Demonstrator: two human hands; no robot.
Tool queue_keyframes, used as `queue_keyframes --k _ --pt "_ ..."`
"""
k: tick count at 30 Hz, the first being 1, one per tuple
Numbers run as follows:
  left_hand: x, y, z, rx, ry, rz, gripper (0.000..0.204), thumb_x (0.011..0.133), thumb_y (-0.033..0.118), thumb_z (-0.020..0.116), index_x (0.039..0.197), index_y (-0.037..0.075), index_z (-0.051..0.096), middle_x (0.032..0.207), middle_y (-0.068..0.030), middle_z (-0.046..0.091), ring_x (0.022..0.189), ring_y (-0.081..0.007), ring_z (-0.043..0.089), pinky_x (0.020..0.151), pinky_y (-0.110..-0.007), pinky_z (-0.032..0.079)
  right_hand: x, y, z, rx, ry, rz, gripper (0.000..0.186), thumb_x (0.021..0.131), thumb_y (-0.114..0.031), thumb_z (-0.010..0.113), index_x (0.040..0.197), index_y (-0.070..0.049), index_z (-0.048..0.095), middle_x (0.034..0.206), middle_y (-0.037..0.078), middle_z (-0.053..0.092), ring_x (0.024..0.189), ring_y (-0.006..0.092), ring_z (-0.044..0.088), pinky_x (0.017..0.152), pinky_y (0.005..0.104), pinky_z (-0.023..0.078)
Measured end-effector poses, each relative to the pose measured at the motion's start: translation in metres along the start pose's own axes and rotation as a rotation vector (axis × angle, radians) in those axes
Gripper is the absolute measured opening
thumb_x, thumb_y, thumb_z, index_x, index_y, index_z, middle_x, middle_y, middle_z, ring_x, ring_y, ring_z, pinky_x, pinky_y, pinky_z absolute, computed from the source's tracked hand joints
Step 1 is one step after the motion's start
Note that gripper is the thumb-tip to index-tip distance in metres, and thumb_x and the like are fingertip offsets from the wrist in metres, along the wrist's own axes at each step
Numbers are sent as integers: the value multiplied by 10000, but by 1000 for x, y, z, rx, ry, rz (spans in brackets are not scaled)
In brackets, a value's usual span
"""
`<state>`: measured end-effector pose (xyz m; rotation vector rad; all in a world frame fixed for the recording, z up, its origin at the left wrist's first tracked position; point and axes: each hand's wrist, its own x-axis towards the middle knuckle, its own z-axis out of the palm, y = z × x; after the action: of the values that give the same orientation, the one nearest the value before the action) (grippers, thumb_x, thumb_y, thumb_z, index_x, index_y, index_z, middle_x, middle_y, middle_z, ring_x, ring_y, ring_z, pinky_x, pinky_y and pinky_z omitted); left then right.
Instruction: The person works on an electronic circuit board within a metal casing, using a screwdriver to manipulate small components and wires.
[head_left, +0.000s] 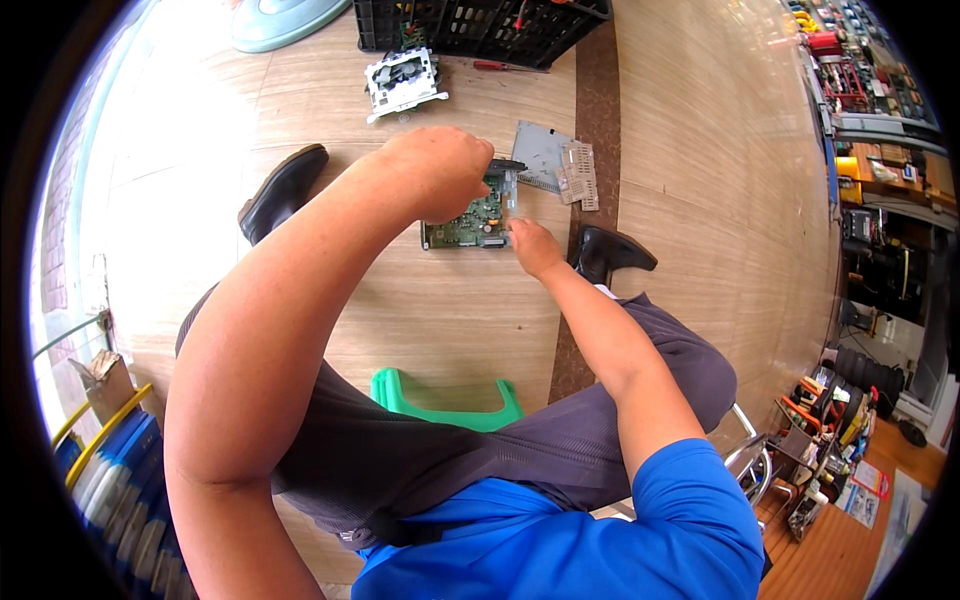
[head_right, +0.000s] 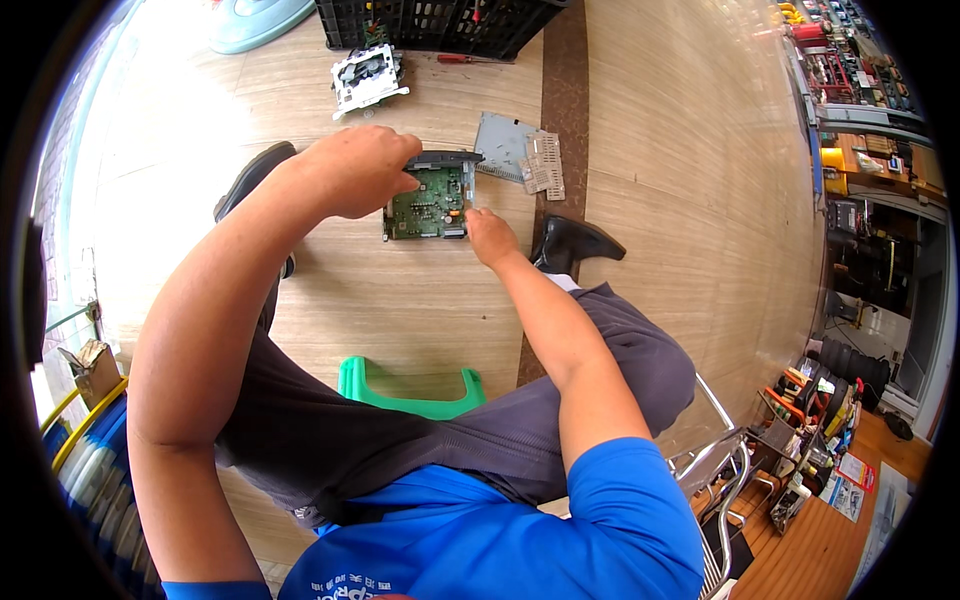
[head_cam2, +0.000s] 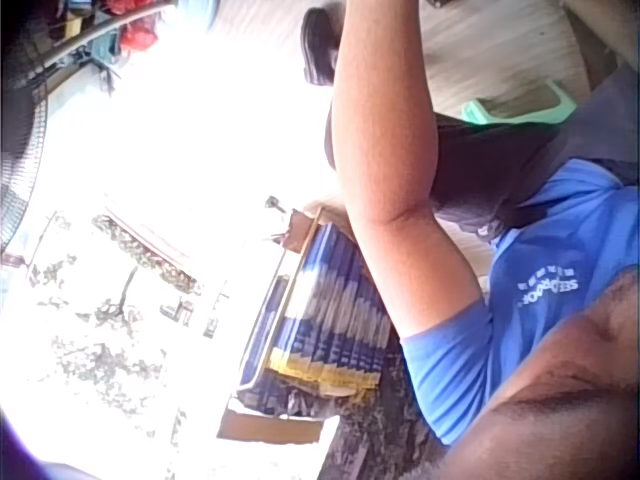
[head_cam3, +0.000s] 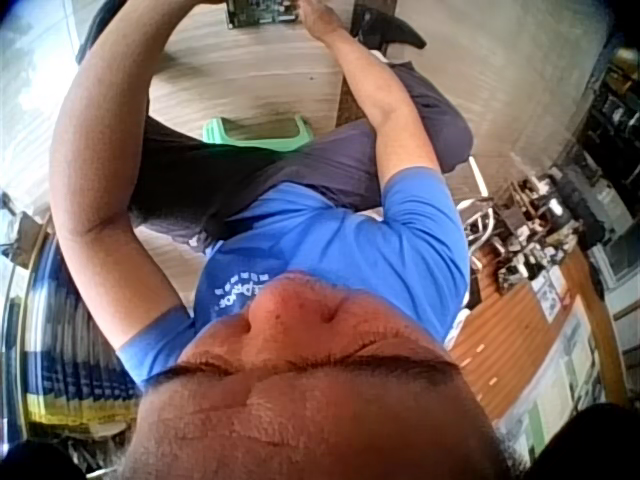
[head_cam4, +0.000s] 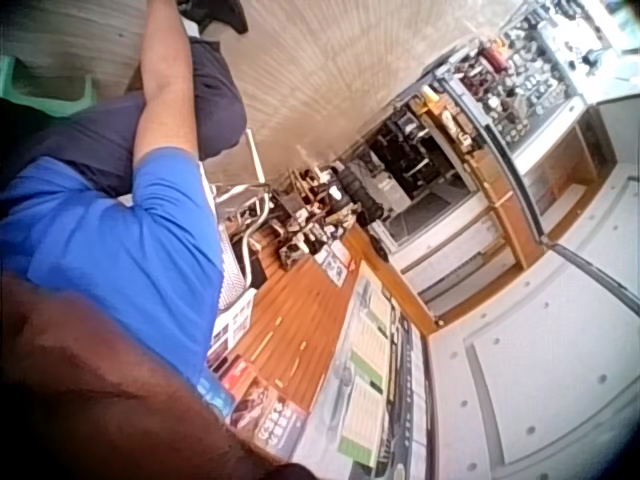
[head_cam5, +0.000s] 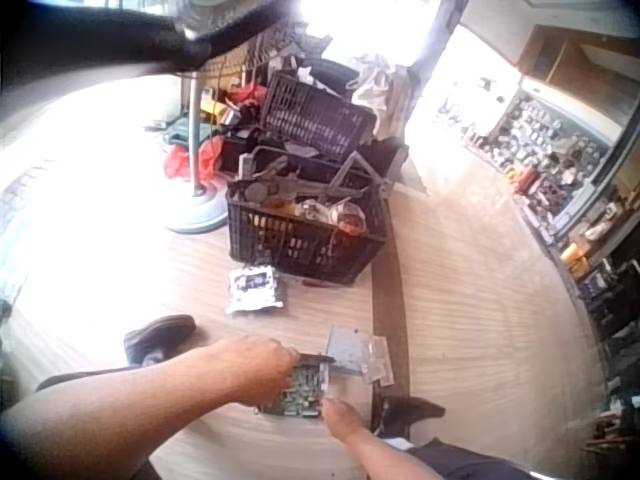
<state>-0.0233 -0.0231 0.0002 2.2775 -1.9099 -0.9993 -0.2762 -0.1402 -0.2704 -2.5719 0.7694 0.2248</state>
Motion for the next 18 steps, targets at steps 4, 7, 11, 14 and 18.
queue_keyframes --k 4,7,11,14,18 --pt "0 0 0 3 7 -1 276 940 263 632 1098 38 656 1101 -153 696 1063 -327 651 892 -434 521 0 3 2 1 1 -6 198 918 -145 582 1096 -60 598 1044 191 645 963 392 630 832 475 512" --pt "0 0 0 -5 16 -1 278 937 267 638 1097 41 659 1100 -150 696 1063 -324 651 890 -433 523 -1 5 3 5 1 -18 199 921 -148 579 1100 -61 590 1047 194 642 965 395 628 833 477 510" --pt "1 0 1 -1 4 -12 282 935 269 643 1098 40 660 1097 -150 697 1061 -322 653 890 -430 524 -1 4 2 10 3 -25 198 924 -151 577 1101 -62 584 1046 197 640 965 398 626 831 480 509" --pt "1 0 1 5 -2 -18 282 935 268 644 1097 39 659 1097 -151 697 1057 -320 654 887 -428 525 -1 3 1 7 11 -28 193 924 -153 578 1094 -62 582 1040 195 640 955 398 627 827 481 510" --pt "0 0 0 7 3 -8 279 938 266 640 1097 38 659 1094 -151 698 1057 -319 655 887 -428 525 -1 1 0 -22 -10 -21 176 924 -154 579 1072 -59 580 1025 197 640 943 398 631 819 480 513"
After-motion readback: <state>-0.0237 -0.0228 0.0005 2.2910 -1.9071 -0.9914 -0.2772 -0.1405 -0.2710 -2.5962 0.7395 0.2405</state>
